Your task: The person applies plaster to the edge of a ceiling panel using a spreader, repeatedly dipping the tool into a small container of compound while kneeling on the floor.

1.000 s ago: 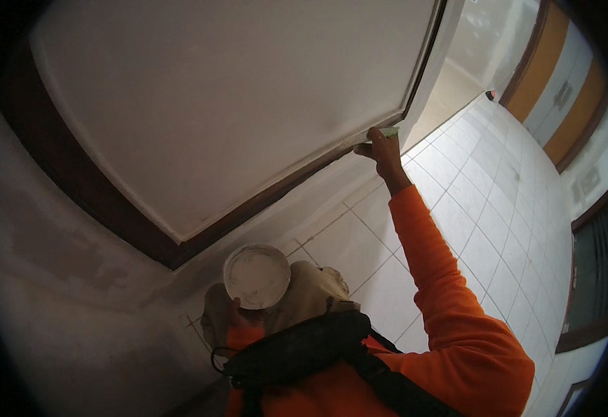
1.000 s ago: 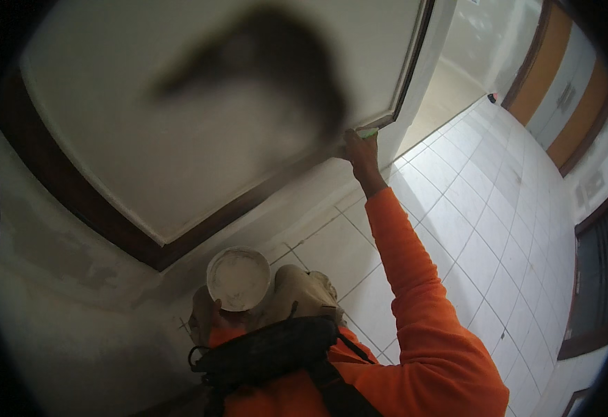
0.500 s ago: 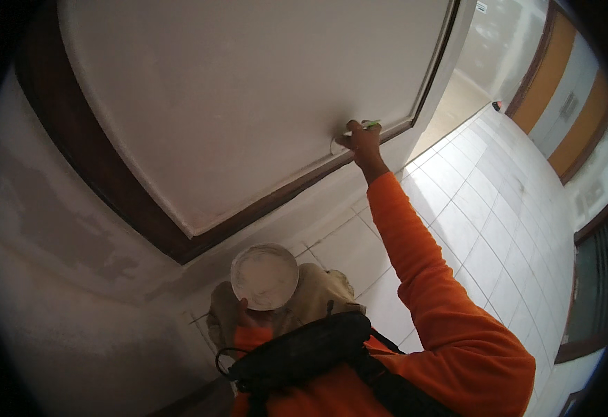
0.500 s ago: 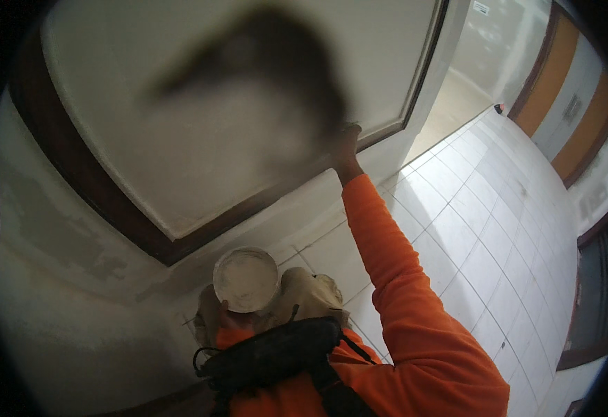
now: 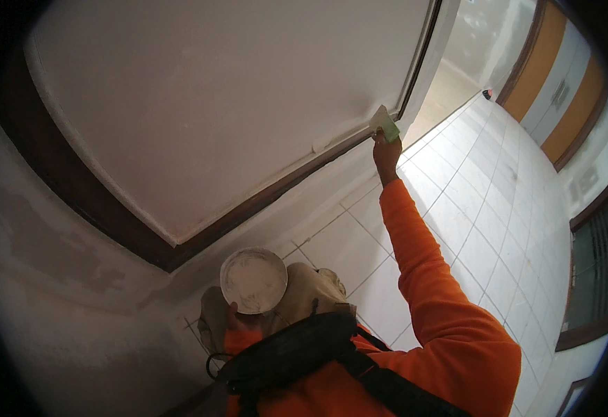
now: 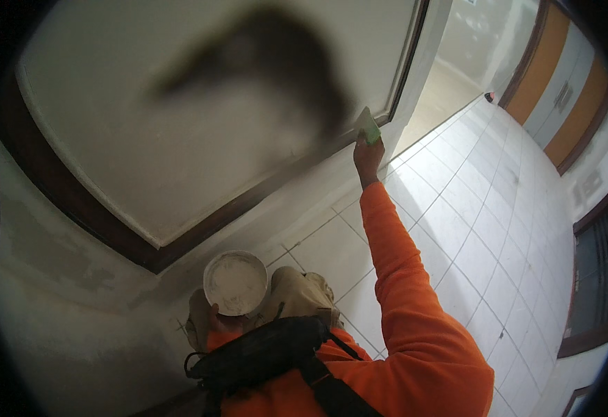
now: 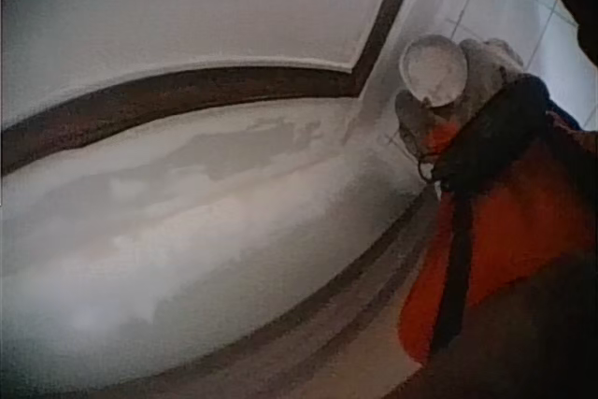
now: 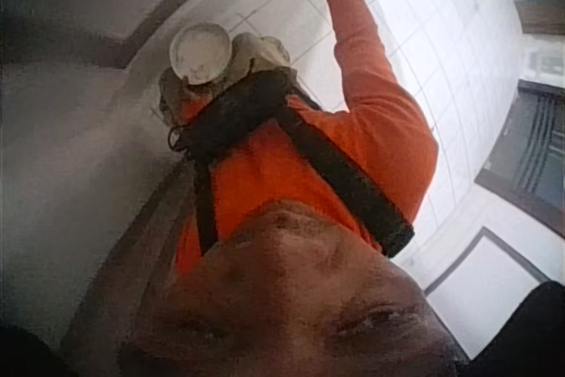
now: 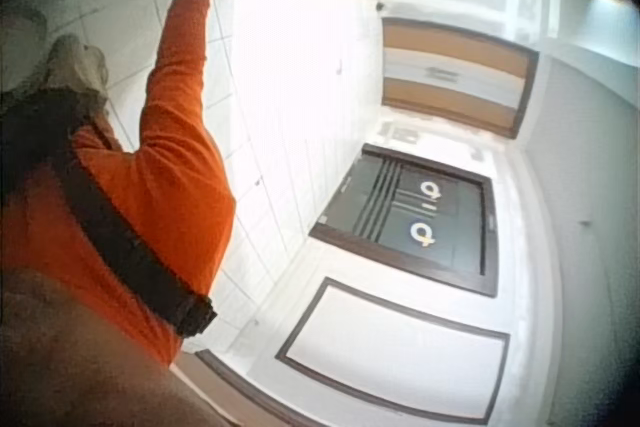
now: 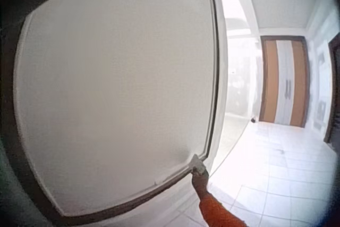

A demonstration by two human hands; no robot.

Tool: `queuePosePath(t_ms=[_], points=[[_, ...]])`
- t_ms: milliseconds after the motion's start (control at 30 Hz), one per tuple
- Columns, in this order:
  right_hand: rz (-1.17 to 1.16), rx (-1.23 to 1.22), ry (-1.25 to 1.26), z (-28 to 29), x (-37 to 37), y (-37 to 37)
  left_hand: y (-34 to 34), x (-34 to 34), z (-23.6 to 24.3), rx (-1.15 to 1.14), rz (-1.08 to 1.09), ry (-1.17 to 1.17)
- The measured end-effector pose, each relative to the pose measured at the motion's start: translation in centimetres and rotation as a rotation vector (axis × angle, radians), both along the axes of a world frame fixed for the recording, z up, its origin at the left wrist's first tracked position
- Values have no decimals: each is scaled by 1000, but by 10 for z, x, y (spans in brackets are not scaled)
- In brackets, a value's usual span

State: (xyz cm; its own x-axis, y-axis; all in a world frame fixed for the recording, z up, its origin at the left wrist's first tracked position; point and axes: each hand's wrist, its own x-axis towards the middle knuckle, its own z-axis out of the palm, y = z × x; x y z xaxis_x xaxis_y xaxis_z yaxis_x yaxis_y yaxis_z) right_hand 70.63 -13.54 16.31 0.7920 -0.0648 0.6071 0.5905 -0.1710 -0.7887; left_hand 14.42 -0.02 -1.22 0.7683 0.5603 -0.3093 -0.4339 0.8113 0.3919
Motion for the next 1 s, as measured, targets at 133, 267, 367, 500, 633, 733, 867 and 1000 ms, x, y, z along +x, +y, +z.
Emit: queuePosePath(t_ms=[133, 267, 367, 500, 633, 733, 867, 1000], points=[[-66, -16, 47, -7, 17, 3, -9, 7, 23, 22, 60, 80], [49, -28, 81, -11, -18, 25, -5, -7, 15, 41, 18, 85], [136, -12, 18, -8, -62, 36, -10, -2, 16, -6, 45, 118], [243, 75, 31, -27, -116, 57, -4, -3, 4, -16, -33, 56], [253, -12, 54, -50, -184, 86, -5, 10, 17, 61, -46, -38], [472, 58, 265, -22, -296, 106, 0, -1, 9, 55, -32, -44], [781, 175, 345, -30, -322, 80, -2, -5, 14, 35, 20, 93], [498, 207, 236, -43, -189, 30, -6, -6, 3, 35, 34, 71]])
